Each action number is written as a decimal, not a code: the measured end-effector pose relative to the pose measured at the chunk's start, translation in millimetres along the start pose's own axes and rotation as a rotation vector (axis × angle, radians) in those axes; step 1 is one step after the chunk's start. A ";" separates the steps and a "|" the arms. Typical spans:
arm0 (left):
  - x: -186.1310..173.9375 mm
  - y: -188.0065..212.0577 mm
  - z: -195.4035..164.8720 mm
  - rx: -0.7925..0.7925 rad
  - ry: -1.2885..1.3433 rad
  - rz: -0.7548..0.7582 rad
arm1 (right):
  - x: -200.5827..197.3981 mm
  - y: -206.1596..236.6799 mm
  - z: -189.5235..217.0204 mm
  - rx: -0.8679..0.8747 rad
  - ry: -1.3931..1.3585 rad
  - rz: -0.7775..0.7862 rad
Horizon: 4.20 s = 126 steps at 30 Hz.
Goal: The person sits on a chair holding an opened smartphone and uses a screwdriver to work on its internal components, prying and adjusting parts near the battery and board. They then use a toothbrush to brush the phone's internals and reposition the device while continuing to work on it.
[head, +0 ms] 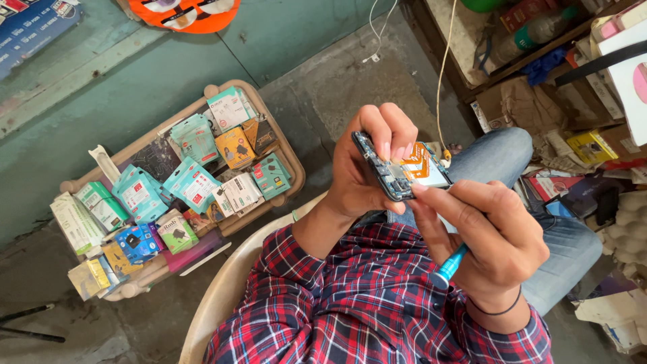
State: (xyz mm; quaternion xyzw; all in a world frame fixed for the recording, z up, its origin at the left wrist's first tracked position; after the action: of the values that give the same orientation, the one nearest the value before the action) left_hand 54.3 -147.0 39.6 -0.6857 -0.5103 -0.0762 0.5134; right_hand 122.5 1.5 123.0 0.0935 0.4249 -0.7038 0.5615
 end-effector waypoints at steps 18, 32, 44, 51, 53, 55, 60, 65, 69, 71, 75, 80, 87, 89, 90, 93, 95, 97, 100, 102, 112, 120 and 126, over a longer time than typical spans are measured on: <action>-7.8 12.5 29.3 -0.103 -0.165 -0.335 | 26.0 -17.7 -52.0 0.343 -0.287 0.169; -10.3 11.4 31.2 -0.173 -0.133 -0.401 | 33.5 -11.7 -71.4 0.343 -0.301 0.174; -5.2 -4.6 14.2 -0.114 0.215 -0.215 | -32.6 -1.8 -24.2 0.222 -1.247 0.690; 1.4 -10.2 8.8 -0.137 0.281 -0.138 | -41.8 77.7 -90.6 0.109 -1.605 1.365; 2.3 -9.7 8.4 -0.139 0.273 -0.138 | -39.1 87.3 -103.9 0.057 -1.679 1.328; 2.5 -9.4 8.0 -0.136 0.270 -0.140 | -39.2 79.5 -100.6 0.012 -1.728 1.310; 1.9 -10.2 8.1 -0.132 0.281 -0.141 | -45.7 17.8 -34.3 0.063 -1.183 0.840; 2.7 -8.8 8.1 -0.139 0.254 -0.142 | -32.6 -7.9 8.9 0.423 -0.332 0.188; 2.9 -6.5 9.2 -0.136 0.242 -0.142 | -6.0 0.4 -4.0 0.300 -0.111 0.137; 1.9 -5.5 9.3 -0.141 0.222 -0.132 | -0.9 5.3 -12.9 0.290 -0.101 0.140; 0.3 -2.7 8.0 -0.138 0.155 -0.109 | -0.2 4.6 -14.3 0.249 -0.101 0.113; -0.7 -2.0 7.5 -0.140 0.109 -0.099 | 1.7 -2.7 -6.4 0.240 -0.088 0.090; -0.8 -1.6 7.0 -0.137 0.082 -0.093 | 1.8 0.7 -10.9 0.240 -0.103 0.086; -0.6 -2.0 7.4 -0.136 0.084 -0.095 | 1.9 1.1 -11.2 0.275 -0.133 0.080; -0.6 -2.4 7.7 -0.132 0.086 -0.095 | 2.0 0.9 -11.4 0.282 -0.143 0.083; -1.1 -2.7 7.4 -0.144 0.120 -0.118 | 2.3 -0.3 -15.8 0.364 -0.314 0.123; -1.6 -3.5 7.4 -0.145 0.148 -0.132 | 3.1 0.3 -24.2 0.492 -0.610 0.191; -1.7 -4.5 8.2 -0.135 0.172 -0.137 | 4.5 2.9 -35.6 0.618 -0.893 0.244; -1.1 -5.1 8.8 -0.136 0.204 -0.143 | 7.5 9.3 -50.8 0.619 -1.099 0.262; -0.7 -5.6 8.9 -0.133 0.222 -0.137 | 8.8 14.0 -57.2 0.563 -1.090 0.235; 0.4 -5.7 7.4 -0.143 0.230 -0.128 | -0.8 3.5 -33.0 0.438 -0.761 0.125; 1.6 -5.0 10.0 -0.137 0.208 -0.125 | 1.3 -1.6 -3.6 0.275 -0.153 0.082; 2.8 -4.7 9.1 -0.138 0.198 -0.108 | 1.5 -3.1 -0.7 0.195 -0.064 0.051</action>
State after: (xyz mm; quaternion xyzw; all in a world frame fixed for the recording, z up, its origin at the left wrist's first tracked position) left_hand 48.2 -138.4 40.1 -0.6801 -0.4869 -0.2057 0.5080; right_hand 119.0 0.9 123.2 0.1361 0.3337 -0.7298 0.5809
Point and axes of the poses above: each hand's wrist, its own y-axis away from the middle knuckle, its own x-axis out of the palm, z = x × y, the point moved 2 cm from there along -y, towards the middle knuckle, and after that the axes turned 15 degrees about x, right-handed, at the moved point
